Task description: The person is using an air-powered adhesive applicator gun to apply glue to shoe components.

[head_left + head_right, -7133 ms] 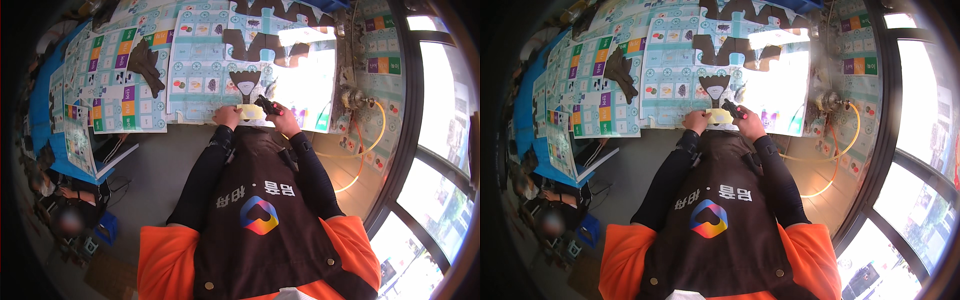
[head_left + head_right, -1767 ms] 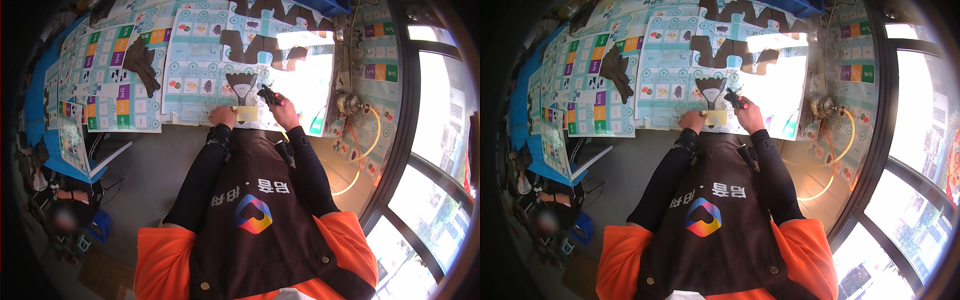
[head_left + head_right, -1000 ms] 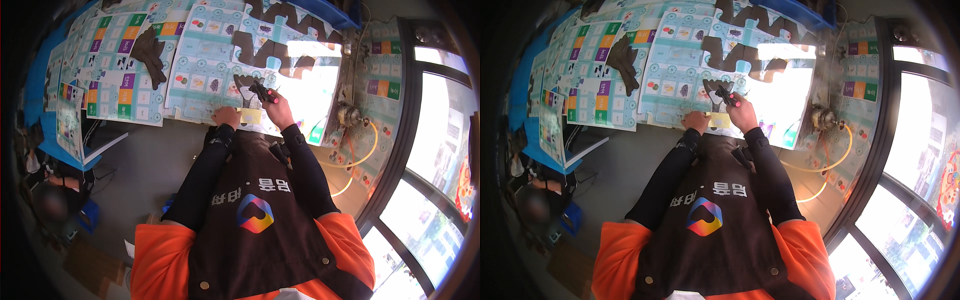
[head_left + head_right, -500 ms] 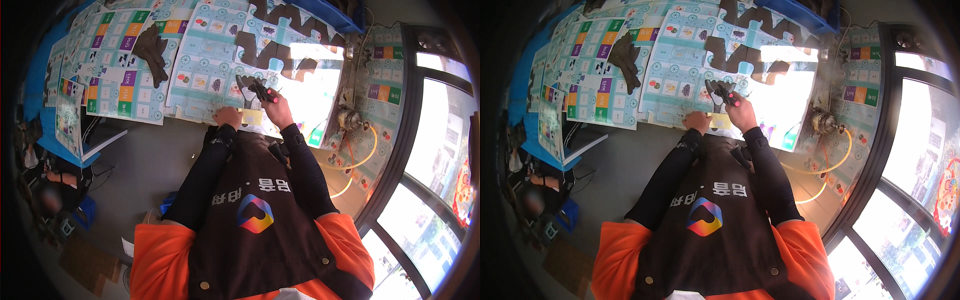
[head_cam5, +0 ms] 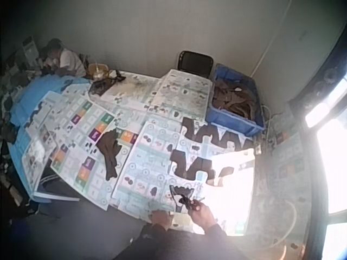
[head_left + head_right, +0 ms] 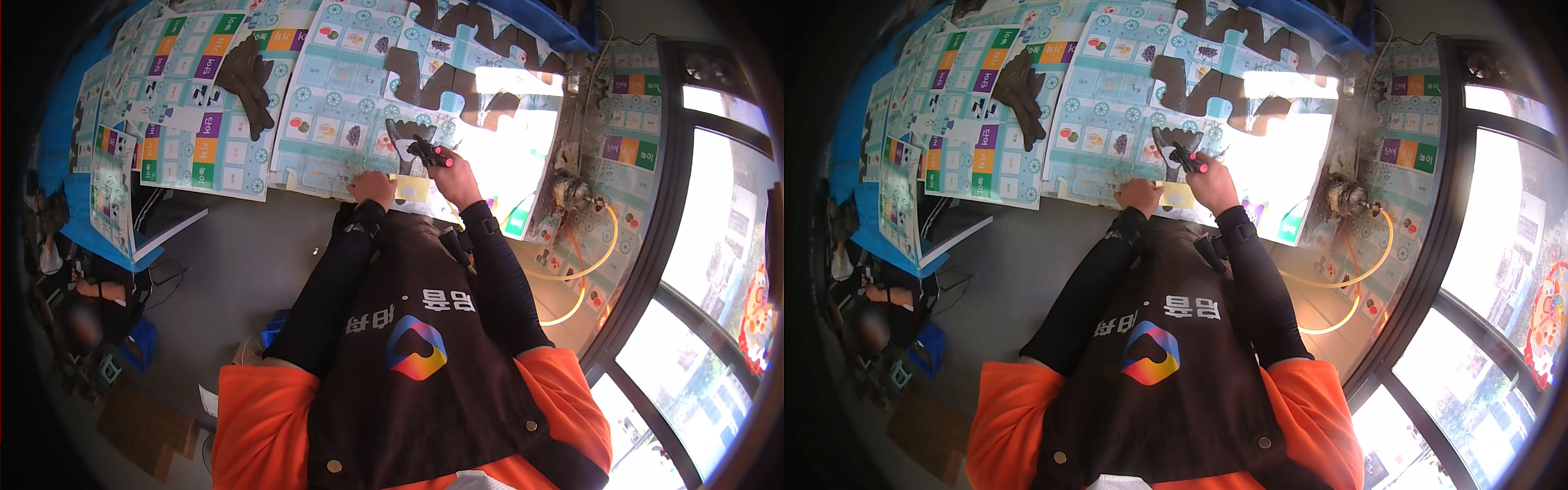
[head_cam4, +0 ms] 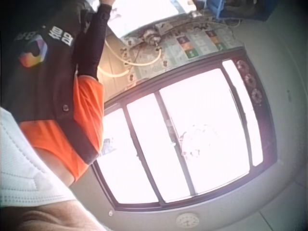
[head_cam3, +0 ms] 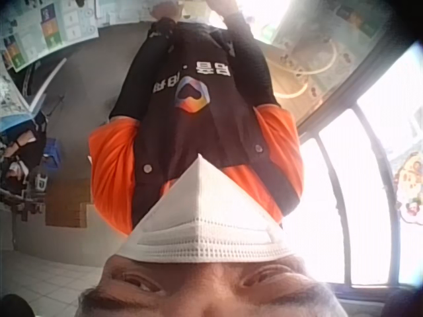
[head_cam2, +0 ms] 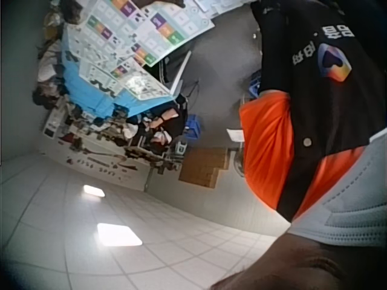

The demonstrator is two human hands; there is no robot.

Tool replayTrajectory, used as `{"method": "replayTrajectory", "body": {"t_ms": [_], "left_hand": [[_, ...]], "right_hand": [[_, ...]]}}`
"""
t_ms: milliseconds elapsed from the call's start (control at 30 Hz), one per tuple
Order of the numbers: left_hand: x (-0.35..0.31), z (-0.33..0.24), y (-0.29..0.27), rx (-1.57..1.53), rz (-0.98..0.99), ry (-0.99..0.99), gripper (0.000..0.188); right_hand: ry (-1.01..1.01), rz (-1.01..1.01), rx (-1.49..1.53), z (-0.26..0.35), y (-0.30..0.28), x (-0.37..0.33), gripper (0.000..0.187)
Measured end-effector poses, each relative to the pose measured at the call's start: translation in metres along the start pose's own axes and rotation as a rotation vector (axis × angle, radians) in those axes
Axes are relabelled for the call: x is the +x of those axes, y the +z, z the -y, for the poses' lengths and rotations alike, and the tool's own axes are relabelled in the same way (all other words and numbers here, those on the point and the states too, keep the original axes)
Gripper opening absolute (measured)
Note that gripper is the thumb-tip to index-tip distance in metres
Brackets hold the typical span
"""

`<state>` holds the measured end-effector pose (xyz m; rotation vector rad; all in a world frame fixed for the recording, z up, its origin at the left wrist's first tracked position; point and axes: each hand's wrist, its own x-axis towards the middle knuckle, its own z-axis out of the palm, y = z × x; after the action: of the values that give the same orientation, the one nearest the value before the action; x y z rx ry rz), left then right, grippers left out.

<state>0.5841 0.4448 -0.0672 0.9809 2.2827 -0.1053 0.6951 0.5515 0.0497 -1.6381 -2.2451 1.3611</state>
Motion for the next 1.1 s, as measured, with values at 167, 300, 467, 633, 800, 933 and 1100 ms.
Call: {"method": "replayTrajectory", "body": {"t_ms": [167,300,467,633,800,933,1100], "left_hand": [[0.001,0.000,0.002,0.003,-0.001,-0.002,0.036],[0.001,0.001,0.002,0.001,0.003,0.003,0.036],[-0.001,0.001,0.000,-0.013,-0.003,0.001,0.036],[0.000,0.001,-0.001,-0.032,0.010,-0.007,0.038],[-0.002,-0.001,-0.005,-0.043,0.017,0.012,0.038],[-0.001,0.000,0.000,0.001,-0.027,0.006,0.035],[-0.002,0.001,-0.001,-0.016,-0.022,0.016,0.035]], "right_hand": [[0.030,-0.019,0.020,0.009,-0.001,0.002,0.037],[-0.001,-0.038,0.035,0.007,0.000,0.002,0.036],[0.018,0.015,-0.008,0.001,-0.005,-0.005,0.033],[-0.022,0.028,-0.042,-0.003,-0.005,-0.008,0.030],[-0.032,-0.035,0.008,0.006,-0.001,-0.001,0.032],[-0.023,-0.044,0.027,0.010,0.000,-0.001,0.033],[-0.029,-0.007,0.001,0.000,-0.002,-0.003,0.033]]}}
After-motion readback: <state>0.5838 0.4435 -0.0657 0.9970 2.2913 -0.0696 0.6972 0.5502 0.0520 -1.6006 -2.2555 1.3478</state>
